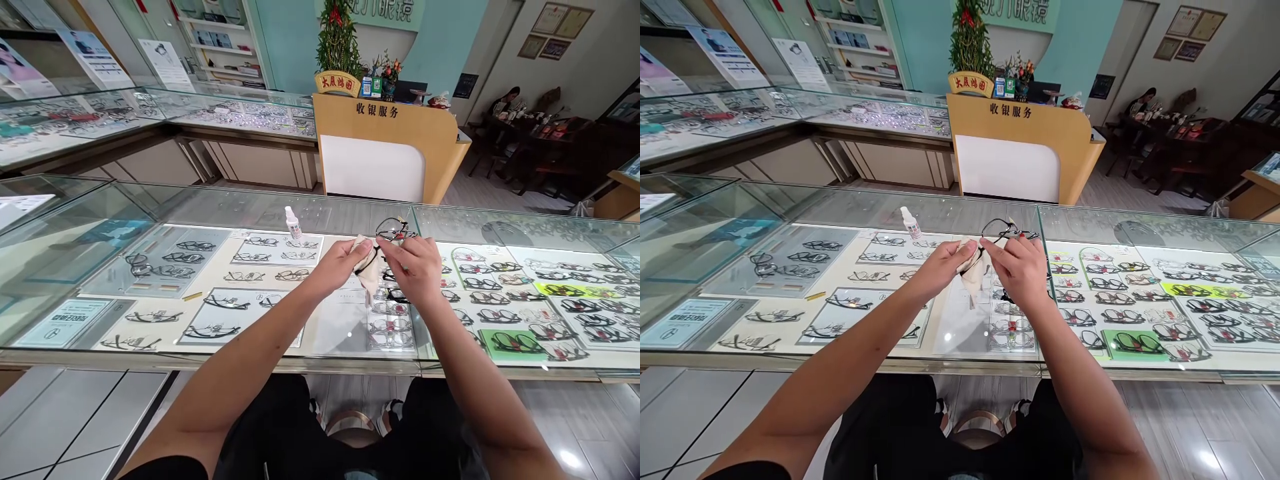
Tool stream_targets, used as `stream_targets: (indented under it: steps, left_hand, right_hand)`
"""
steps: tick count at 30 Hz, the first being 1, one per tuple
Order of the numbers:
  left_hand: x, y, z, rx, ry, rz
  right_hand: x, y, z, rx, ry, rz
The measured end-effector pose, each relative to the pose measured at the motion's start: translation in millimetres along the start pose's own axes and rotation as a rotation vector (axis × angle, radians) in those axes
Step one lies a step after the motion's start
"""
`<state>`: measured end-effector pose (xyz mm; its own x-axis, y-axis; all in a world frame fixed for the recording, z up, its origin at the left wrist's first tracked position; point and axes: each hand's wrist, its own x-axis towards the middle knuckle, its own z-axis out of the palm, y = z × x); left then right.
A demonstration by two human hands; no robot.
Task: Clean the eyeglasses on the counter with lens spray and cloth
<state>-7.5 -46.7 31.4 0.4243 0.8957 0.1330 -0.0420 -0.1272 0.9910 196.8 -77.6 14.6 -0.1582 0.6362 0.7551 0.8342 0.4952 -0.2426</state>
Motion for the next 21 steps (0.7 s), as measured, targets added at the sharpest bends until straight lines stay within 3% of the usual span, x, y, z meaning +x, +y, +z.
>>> stream_targets:
  steps: [6, 11, 14, 17, 21]
  left_hand:
    - [3, -2, -5, -0.231, -0.172, -0.228]
    - [7, -2, -16, -0.374, -0.292, -0.3]
    - [12, -4, -24, -0.448, -0.225, -0.266]
    - [18, -9, -32, -0.506, -0.067, -0.194]
    - [26, -15, -37, -0.537, 0.085, -0.097]
  right_hand:
    - [-3, 6, 1, -0.234, -0.017, -0.194]
    - [-2, 7, 0, -0.222, 0.014, -0.184]
    - [1, 9, -3, -0.2, 0.068, -0.068]
    - [5, 9, -10, -0.109, 0.172, 0.098]
    - [8, 5, -20, 0.294, 0.241, 0.37]
